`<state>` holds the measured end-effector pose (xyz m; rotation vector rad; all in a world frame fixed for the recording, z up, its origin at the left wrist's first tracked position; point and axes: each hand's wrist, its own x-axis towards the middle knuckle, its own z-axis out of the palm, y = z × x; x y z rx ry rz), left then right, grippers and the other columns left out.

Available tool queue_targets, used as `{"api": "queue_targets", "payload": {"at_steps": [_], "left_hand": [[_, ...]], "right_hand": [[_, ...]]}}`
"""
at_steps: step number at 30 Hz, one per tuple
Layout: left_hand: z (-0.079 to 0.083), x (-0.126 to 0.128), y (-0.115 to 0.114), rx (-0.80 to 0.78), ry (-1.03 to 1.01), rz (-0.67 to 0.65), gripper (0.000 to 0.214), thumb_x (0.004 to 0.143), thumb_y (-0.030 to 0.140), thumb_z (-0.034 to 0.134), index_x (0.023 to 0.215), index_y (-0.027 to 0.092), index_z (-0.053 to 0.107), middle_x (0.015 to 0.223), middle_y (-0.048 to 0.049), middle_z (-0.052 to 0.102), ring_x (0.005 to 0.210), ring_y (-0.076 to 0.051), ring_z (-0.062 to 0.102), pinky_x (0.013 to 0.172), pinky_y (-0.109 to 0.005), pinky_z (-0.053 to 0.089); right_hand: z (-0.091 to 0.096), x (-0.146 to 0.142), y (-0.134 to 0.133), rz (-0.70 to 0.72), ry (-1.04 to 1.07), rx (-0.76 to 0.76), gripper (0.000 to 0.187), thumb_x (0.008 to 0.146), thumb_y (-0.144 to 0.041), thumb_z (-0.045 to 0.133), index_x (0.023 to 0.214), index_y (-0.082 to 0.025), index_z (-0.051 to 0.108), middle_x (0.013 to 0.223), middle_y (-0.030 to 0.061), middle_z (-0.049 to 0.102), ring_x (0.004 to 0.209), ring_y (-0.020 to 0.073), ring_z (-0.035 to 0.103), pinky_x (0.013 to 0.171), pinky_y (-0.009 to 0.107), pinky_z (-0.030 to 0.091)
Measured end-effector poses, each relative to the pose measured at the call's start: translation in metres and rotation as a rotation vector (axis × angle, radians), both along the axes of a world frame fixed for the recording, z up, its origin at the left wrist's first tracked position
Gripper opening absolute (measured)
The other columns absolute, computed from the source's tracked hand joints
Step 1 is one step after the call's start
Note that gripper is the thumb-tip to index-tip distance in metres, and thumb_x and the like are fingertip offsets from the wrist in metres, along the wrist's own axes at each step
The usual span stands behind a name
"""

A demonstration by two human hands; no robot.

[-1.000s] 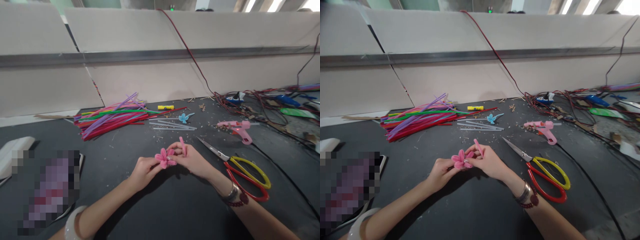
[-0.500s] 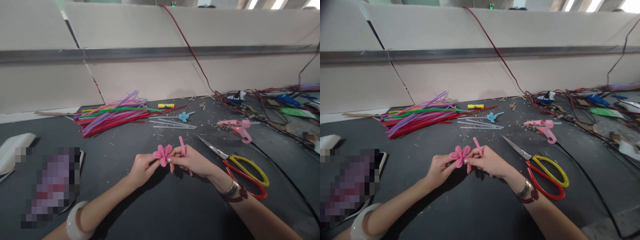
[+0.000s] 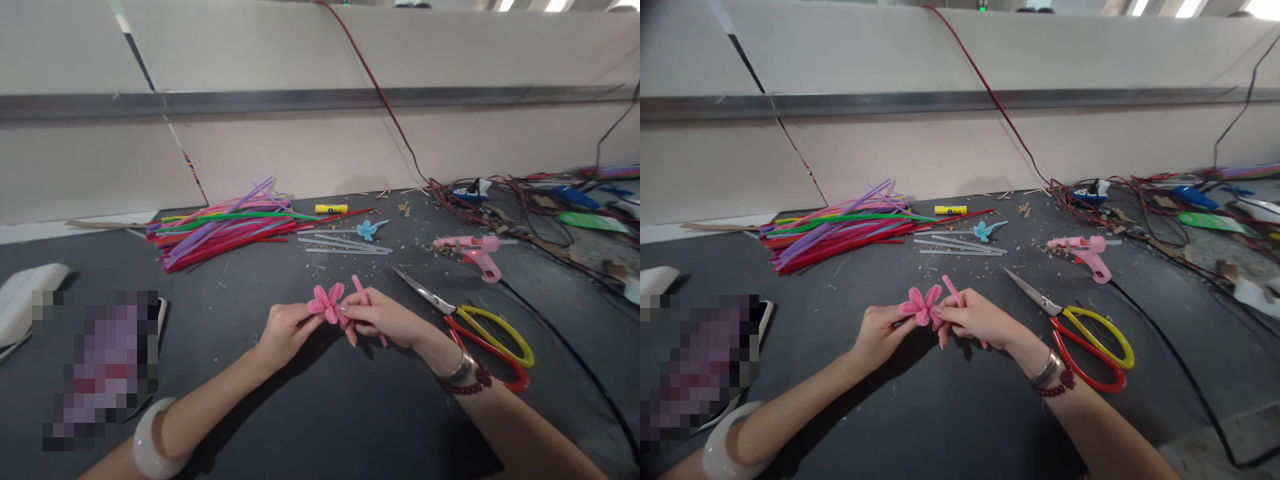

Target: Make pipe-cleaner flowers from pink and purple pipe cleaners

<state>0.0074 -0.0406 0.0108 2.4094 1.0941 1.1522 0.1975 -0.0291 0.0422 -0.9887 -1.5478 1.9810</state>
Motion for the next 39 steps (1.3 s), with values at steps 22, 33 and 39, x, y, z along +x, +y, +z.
{"api": "queue_targets", "payload": {"at_steps": [22,33,39], "left_hand": [[0.0,0.001,-0.003,-0.094,0.025,-0.051,0.026,0.084,0.023,0.047,0.07,0.013,0.065,0.054,0.0013,0.061,0.044,-0.006,0.045,0.047,-0.015,0.036],[0.003,0.002,-0.005,-0.231,-0.094,0.021,0.032,0.083,0.027,0.048,0.061,0.012,0.066,0.045,0.0028,0.054,0.04,-0.005,0.037,0.042,-0.016,0.03],[0.007,0.003,-0.006,-0.248,-0.13,-0.013,0.036,0.083,0.03,0.046,0.06,0.011,0.066,0.047,0.0011,0.055,0.041,-0.006,0.038,0.043,-0.017,0.031]], "right_hand": [[0.006,0.003,-0.002,0.067,-0.124,0.217,0.032,0.084,-0.039,0.046,0.064,-0.014,0.048,0.049,-0.0065,0.038,0.04,0.0034,0.027,0.038,0.018,0.02],[-0.005,-0.007,-0.006,-0.007,-0.113,0.203,0.031,0.079,-0.043,0.053,0.075,-0.013,0.061,0.047,-0.0057,0.045,0.037,0.0027,0.028,0.035,0.018,0.018],[0.005,-0.006,-0.006,0.044,-0.149,0.226,0.031,0.08,-0.041,0.052,0.072,-0.013,0.061,0.045,-0.0057,0.046,0.037,0.003,0.029,0.038,0.018,0.023]]}}
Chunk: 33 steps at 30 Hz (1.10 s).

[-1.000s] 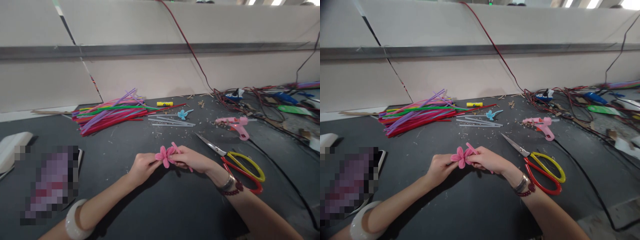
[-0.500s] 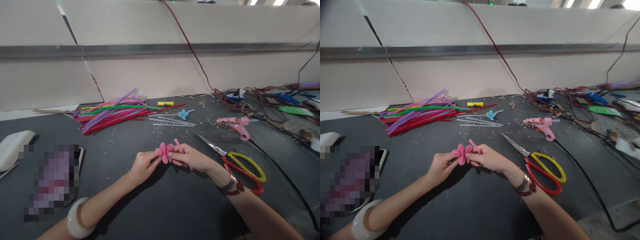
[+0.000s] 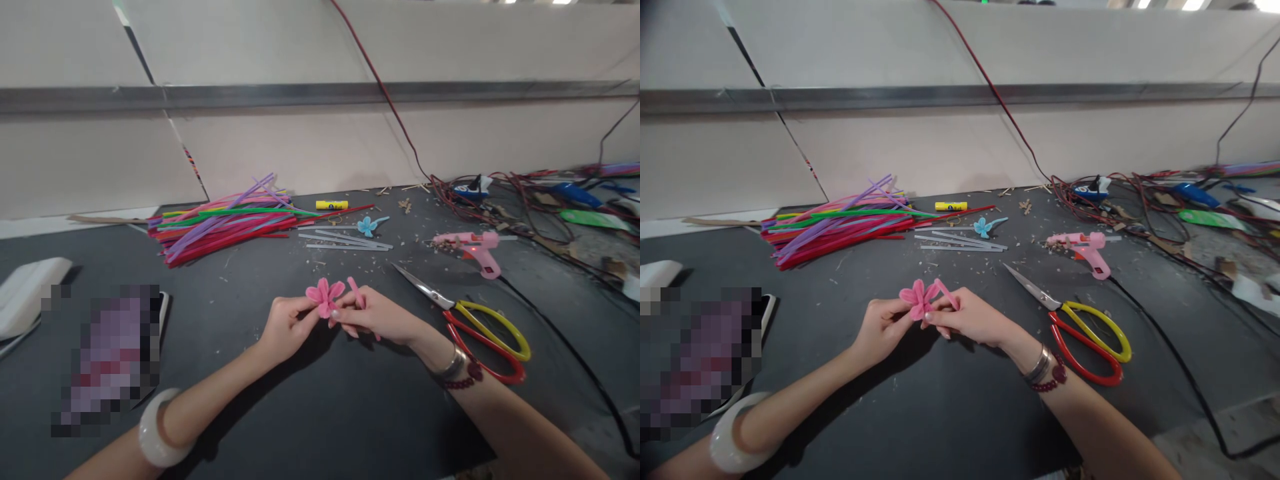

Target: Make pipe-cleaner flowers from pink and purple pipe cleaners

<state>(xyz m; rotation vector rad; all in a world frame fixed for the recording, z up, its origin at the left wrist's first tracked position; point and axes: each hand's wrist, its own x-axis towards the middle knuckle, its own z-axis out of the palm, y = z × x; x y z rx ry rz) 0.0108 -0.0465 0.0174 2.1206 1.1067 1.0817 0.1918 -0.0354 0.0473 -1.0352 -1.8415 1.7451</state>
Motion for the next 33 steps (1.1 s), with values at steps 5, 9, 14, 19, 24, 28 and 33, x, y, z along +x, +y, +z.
{"api": "queue_targets", "payload": {"at_steps": [5,9,14,19,24,28,33], "left_hand": [[-0.002,0.0,0.0,-0.03,0.021,0.008,0.031,0.081,0.03,0.051,0.065,0.01,0.068,0.045,0.0043,0.042,0.043,-0.005,0.03,0.043,-0.017,0.026],[-0.004,0.001,0.0,-0.099,-0.01,-0.045,0.029,0.081,0.03,0.051,0.068,0.01,0.068,0.047,0.0044,0.04,0.045,-0.006,0.029,0.043,-0.017,0.025],[-0.003,0.001,-0.002,-0.157,-0.048,-0.107,0.031,0.082,0.03,0.05,0.068,0.009,0.067,0.053,0.0013,0.049,0.049,-0.007,0.037,0.048,-0.017,0.032],[-0.001,0.002,-0.002,-0.175,-0.067,-0.124,0.031,0.081,0.032,0.05,0.068,0.01,0.068,0.054,0.0002,0.053,0.049,-0.008,0.041,0.048,-0.018,0.033],[-0.003,0.001,-0.001,-0.195,-0.074,-0.121,0.028,0.08,0.03,0.053,0.068,0.01,0.068,0.051,0.0016,0.05,0.047,-0.007,0.037,0.046,-0.017,0.029],[-0.003,0.001,-0.002,-0.207,-0.077,-0.104,0.032,0.08,0.033,0.052,0.064,0.01,0.067,0.049,0.0019,0.048,0.046,-0.007,0.035,0.045,-0.018,0.028],[0.001,0.004,-0.005,-0.279,-0.064,-0.23,0.034,0.081,0.035,0.051,0.064,0.009,0.067,0.05,0.0009,0.05,0.046,-0.007,0.039,0.046,-0.018,0.03]], "right_hand": [[0.007,0.009,0.005,-0.145,-0.043,0.201,0.041,0.084,-0.044,0.045,0.057,-0.014,0.054,0.049,-0.0041,0.045,0.042,0.0047,0.032,0.044,0.021,0.025],[0.003,0.009,0.006,-0.194,0.003,0.263,0.028,0.083,-0.039,0.048,0.076,-0.015,0.06,0.058,-0.0026,0.05,0.052,0.0077,0.041,0.051,0.022,0.029],[-0.005,0.006,0.006,-0.133,0.133,0.075,0.026,0.083,-0.038,0.048,0.075,-0.015,0.057,0.056,-0.0037,0.048,0.044,0.0052,0.033,0.044,0.021,0.025],[-0.006,0.007,0.007,-0.145,0.153,0.055,0.027,0.082,-0.038,0.05,0.069,-0.015,0.056,0.056,-0.0036,0.05,0.043,0.0043,0.033,0.041,0.019,0.024],[-0.007,0.004,0.007,-0.22,0.215,0.04,0.013,0.075,-0.029,0.061,0.076,-0.016,0.057,0.058,-0.0049,0.053,0.045,0.0038,0.039,0.044,0.018,0.028],[-0.006,0.003,0.007,-0.223,0.215,-0.022,0.016,0.074,-0.03,0.061,0.071,-0.016,0.053,0.052,-0.0073,0.046,0.039,0.0029,0.032,0.037,0.017,0.023],[0.002,0.006,0.005,-0.24,0.135,0.094,0.017,0.077,-0.033,0.057,0.08,-0.016,0.06,0.062,-0.004,0.051,0.049,0.0045,0.042,0.045,0.017,0.034]]}}
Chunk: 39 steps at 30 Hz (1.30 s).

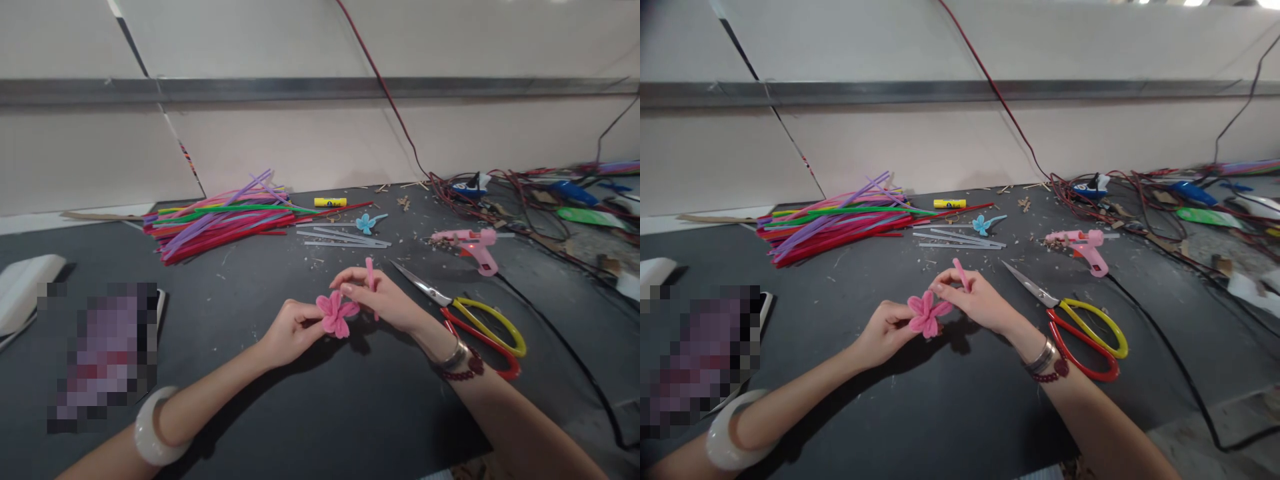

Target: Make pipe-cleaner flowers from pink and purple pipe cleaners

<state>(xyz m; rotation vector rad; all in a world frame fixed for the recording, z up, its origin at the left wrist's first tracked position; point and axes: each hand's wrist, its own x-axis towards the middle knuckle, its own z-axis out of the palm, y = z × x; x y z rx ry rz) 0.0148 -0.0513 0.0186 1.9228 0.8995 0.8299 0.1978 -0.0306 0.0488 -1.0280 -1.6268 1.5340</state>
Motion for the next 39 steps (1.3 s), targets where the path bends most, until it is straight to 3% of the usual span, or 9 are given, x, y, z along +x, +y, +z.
{"api": "queue_targets", "payload": {"at_steps": [3,9,14,20,25,31,34,39], "left_hand": [[0.001,0.001,-0.001,-0.035,-0.006,-0.051,0.034,0.081,0.035,0.05,0.067,0.009,0.067,0.051,0.0005,0.051,0.047,-0.008,0.04,0.046,-0.018,0.031],[0.0,0.001,-0.001,-0.038,-0.004,-0.039,0.033,0.081,0.032,0.052,0.061,0.008,0.065,0.047,0.0026,0.044,0.046,-0.006,0.033,0.045,-0.018,0.027],[0.003,0.002,-0.003,-0.161,-0.003,-0.177,0.03,0.082,0.03,0.051,0.071,0.008,0.069,0.056,-0.0021,0.059,0.049,-0.007,0.045,0.048,-0.017,0.034],[0.003,0.002,-0.005,-0.216,-0.009,-0.276,0.027,0.081,0.028,0.053,0.074,0.008,0.07,0.059,-0.0038,0.065,0.05,-0.008,0.052,0.049,-0.016,0.039],[0.004,0.003,-0.004,-0.248,-0.025,-0.271,0.025,0.08,0.028,0.054,0.073,0.01,0.07,0.059,-0.0037,0.065,0.053,-0.009,0.055,0.053,-0.017,0.042],[0.007,0.004,-0.002,-0.283,-0.017,-0.193,0.028,0.081,0.03,0.052,0.075,0.01,0.07,0.064,-0.005,0.067,0.057,-0.01,0.058,0.055,-0.017,0.043],[0.006,0.005,-0.002,-0.297,-0.031,-0.173,0.027,0.081,0.03,0.052,0.076,0.01,0.07,0.066,-0.0052,0.068,0.059,-0.011,0.06,0.058,-0.018,0.046],[0.003,0.005,-0.002,-0.442,-0.111,-0.19,0.024,0.078,0.029,0.056,0.077,0.009,0.069,0.069,-0.0076,0.07,0.064,-0.013,0.064,0.063,-0.022,0.05]], "right_hand": [[-0.002,0.0,-0.001,0.059,0.029,-0.019,0.016,0.075,-0.032,0.06,0.077,-0.016,0.06,0.068,-0.0019,0.055,0.059,0.0072,0.049,0.056,0.019,0.041],[-0.004,-0.002,0.0,0.082,-0.007,-0.056,0.015,0.076,-0.028,0.058,0.071,-0.014,0.06,0.064,-0.0022,0.053,0.058,0.0073,0.047,0.057,0.02,0.038],[0.005,0.003,-0.001,0.169,-0.078,0.03,0.017,0.078,-0.03,0.056,0.081,-0.014,0.063,0.074,0.0,0.059,0.067,0.0093,0.051,0.064,0.022,0.039],[-0.001,0.002,-0.002,0.32,-0.142,0.066,0.023,0.077,-0.036,0.058,0.076,-0.014,0.064,0.066,-0.002,0.058,0.06,0.008,0.048,0.06,0.021,0.037],[0.0,-0.003,-0.004,0.3,-0.164,0.024,0.024,0.078,-0.037,0.056,0.074,-0.014,0.062,0.065,-0.0016,0.057,0.058,0.0074,0.047,0.055,0.02,0.038],[0.011,0.001,-0.005,0.076,-0.194,0.258,0.021,0.076,-0.034,0.059,0.09,-0.019,0.064,0.074,-0.001,0.053,0.056,0.0068,0.043,0.051,0.02,0.035],[0.008,0.001,-0.005,0.1,-0.209,0.298,0.018,0.075,-0.032,0.061,0.086,-0.019,0.066,0.08,0.0008,0.054,0.066,0.0092,0.05,0.058,0.021,0.039],[0.002,-0.002,-0.004,0.167,-0.192,0.183,0.013,0.077,-0.027,0.059,0.074,-0.016,0.063,0.074,0.0006,0.058,0.064,0.0097,0.054,0.059,0.021,0.041]]}}
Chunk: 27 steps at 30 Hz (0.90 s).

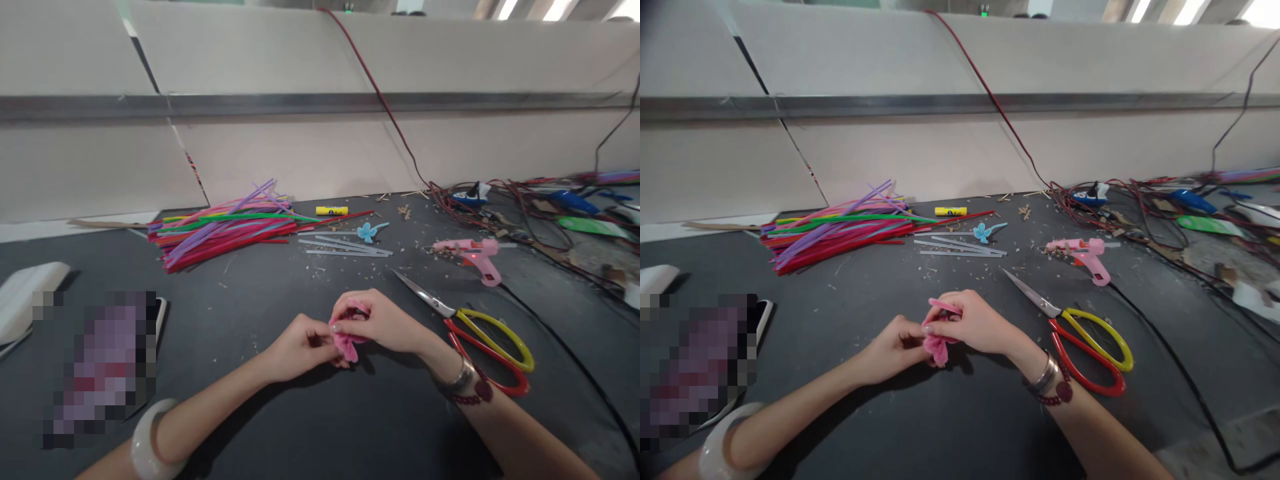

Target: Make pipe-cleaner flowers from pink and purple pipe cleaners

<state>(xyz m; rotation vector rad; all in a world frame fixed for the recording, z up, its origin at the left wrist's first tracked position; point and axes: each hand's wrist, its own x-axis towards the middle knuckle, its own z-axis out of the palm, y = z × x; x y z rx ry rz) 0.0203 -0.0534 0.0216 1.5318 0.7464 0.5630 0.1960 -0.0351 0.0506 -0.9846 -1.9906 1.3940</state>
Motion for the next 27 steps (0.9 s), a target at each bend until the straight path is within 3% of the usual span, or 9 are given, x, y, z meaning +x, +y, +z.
{"api": "queue_targets", "payload": {"at_steps": [6,16,27], "left_hand": [[-0.0019,-0.0014,0.001,-0.243,-0.11,-0.074,0.022,0.075,0.028,0.061,0.078,0.007,0.068,0.073,-0.01,0.07,0.066,-0.015,0.066,0.065,-0.026,0.052],[-0.0051,-0.0029,0.0031,-0.23,-0.151,-0.046,0.016,0.073,0.023,0.063,0.078,0.009,0.069,0.073,-0.0075,0.07,0.066,-0.013,0.065,0.067,-0.024,0.052],[0.0003,-0.0038,0.0037,-0.384,-0.167,-0.058,0.017,0.071,0.022,0.067,0.08,0.008,0.069,0.076,-0.0103,0.071,0.066,-0.014,0.066,0.066,-0.024,0.053]], "right_hand": [[-0.0003,0.0023,0.001,0.04,-0.028,-0.075,0.018,0.077,-0.032,0.057,0.076,-0.015,0.063,0.064,-0.0011,0.059,0.053,0.0073,0.049,0.049,0.019,0.038],[-0.0028,0.001,0.0022,0.031,0.013,-0.106,0.014,0.076,-0.027,0.058,0.076,-0.015,0.065,0.065,-0.0003,0.062,0.058,0.0085,0.052,0.057,0.021,0.04],[0.0001,0.0026,0.0028,0.007,0.02,-0.057,0.012,0.075,-0.025,0.059,0.075,-0.015,0.065,0.068,-0.0005,0.063,0.062,0.0099,0.053,0.064,0.022,0.042]]}}
